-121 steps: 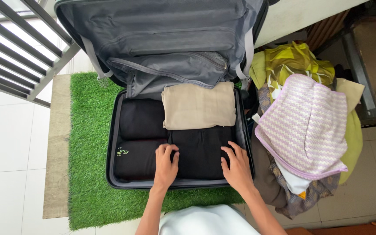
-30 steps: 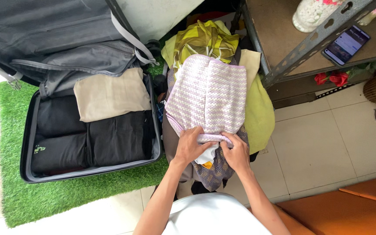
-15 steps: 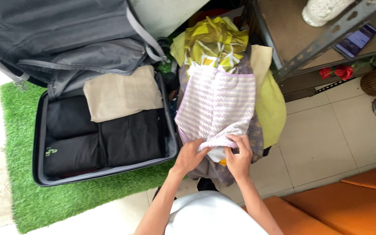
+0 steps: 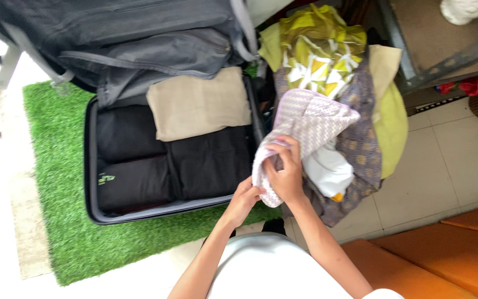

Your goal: The person packs a suitcase by folding and arranging a pair of shorts, a small patterned pouch, and a graphic t-shirt by hand into the luggage compartment.

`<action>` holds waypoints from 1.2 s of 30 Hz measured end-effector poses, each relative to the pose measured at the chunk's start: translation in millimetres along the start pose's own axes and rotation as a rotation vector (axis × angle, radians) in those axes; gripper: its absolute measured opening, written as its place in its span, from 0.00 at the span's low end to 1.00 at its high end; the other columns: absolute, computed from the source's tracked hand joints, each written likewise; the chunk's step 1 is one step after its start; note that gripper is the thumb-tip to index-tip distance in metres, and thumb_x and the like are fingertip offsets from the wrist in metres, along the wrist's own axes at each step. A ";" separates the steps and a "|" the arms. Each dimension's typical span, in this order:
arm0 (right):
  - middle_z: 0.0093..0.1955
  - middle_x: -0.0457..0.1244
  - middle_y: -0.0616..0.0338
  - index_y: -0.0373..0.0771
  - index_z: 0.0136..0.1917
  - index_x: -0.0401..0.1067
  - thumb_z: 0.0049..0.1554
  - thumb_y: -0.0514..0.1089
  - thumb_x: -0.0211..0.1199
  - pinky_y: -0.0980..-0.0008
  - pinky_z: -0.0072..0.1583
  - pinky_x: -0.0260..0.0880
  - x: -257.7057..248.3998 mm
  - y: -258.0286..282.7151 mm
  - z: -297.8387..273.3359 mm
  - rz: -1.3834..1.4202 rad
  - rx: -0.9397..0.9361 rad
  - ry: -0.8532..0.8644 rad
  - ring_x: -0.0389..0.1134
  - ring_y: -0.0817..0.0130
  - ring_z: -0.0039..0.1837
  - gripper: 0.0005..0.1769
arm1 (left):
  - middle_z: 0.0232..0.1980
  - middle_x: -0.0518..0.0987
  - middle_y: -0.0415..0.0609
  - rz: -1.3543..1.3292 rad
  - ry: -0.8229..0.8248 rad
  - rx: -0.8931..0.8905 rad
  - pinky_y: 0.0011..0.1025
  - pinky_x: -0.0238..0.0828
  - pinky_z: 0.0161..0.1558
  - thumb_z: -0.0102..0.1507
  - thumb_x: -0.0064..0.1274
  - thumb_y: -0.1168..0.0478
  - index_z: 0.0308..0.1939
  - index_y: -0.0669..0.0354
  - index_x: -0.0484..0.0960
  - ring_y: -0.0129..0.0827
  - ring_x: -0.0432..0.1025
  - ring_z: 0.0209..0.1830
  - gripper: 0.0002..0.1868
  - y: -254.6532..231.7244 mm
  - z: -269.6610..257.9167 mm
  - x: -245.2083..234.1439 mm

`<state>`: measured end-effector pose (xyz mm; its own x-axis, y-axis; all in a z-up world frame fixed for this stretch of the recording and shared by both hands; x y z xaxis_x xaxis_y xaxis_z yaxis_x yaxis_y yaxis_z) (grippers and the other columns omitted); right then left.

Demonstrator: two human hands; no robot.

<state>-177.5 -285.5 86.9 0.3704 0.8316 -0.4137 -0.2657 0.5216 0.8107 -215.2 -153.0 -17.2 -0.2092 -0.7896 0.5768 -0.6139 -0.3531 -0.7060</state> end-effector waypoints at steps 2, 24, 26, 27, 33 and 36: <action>0.71 0.56 0.49 0.40 0.62 0.71 0.49 0.29 0.69 0.55 0.71 0.64 28.3 23.3 10.2 0.031 -0.054 0.085 0.61 0.49 0.73 0.28 | 0.54 0.80 0.47 -0.076 -0.036 -0.002 0.37 0.71 0.59 0.65 0.47 0.65 0.61 0.65 0.74 0.32 0.75 0.54 0.20 -15.6 -17.7 -19.2; 0.58 0.67 0.54 0.36 0.48 0.76 0.50 0.44 0.75 0.61 0.60 0.70 140.8 79.9 -35.5 0.084 -0.003 0.615 0.70 0.55 0.61 0.15 | 0.31 0.78 0.38 0.122 -0.627 0.272 0.21 0.63 0.27 0.62 0.66 0.61 0.40 0.64 0.81 0.16 0.66 0.26 0.11 -123.4 -57.4 -165.6; 0.54 0.70 0.53 0.33 0.47 0.76 0.51 0.42 0.74 0.65 0.55 0.71 150.5 74.0 -31.8 0.082 0.051 0.630 0.72 0.57 0.55 0.13 | 0.31 0.77 0.38 0.168 -0.637 0.263 0.22 0.63 0.31 0.63 0.66 0.59 0.38 0.65 0.82 0.16 0.65 0.28 0.12 -123.3 -47.0 -174.3; 0.51 0.71 0.54 0.33 0.46 0.77 0.53 0.42 0.73 0.66 0.53 0.71 154.3 68.2 -28.5 0.093 0.122 0.641 0.73 0.59 0.52 0.12 | 0.31 0.75 0.38 0.184 -0.635 0.241 0.23 0.61 0.31 0.65 0.66 0.58 0.38 0.65 0.82 0.18 0.63 0.28 0.13 -121.7 -44.2 -176.7; 0.42 0.73 0.55 0.31 0.48 0.80 0.59 0.42 0.68 0.71 0.47 0.71 174.5 37.5 -9.9 0.241 0.390 0.552 0.72 0.71 0.43 0.10 | 0.40 0.82 0.41 -0.151 -0.480 0.172 0.25 0.73 0.38 0.68 0.52 0.48 0.48 0.61 0.82 0.21 0.74 0.36 0.19 -131.4 -25.4 -183.5; 0.39 0.73 0.53 0.32 0.49 0.82 0.58 0.42 0.68 0.71 0.44 0.69 185.7 20.8 -7.3 0.305 0.587 0.482 0.69 0.73 0.40 0.11 | 0.43 0.83 0.45 -0.231 -0.476 0.103 0.29 0.76 0.41 0.69 0.44 0.41 0.52 0.63 0.79 0.24 0.78 0.39 0.27 -135.9 -20.2 -187.8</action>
<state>-120.8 -118.9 23.9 -0.1022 0.9812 -0.1639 0.2655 0.1857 0.9461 -107.8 53.4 -21.3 0.3050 -0.8174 0.4887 -0.5203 -0.5728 -0.6334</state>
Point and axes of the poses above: each hand's wrist, its own z-axis towards the middle knuckle, its own x-axis out of the palm, y = z × x, the point moved 6 cm from there along z, towards the middle knuckle
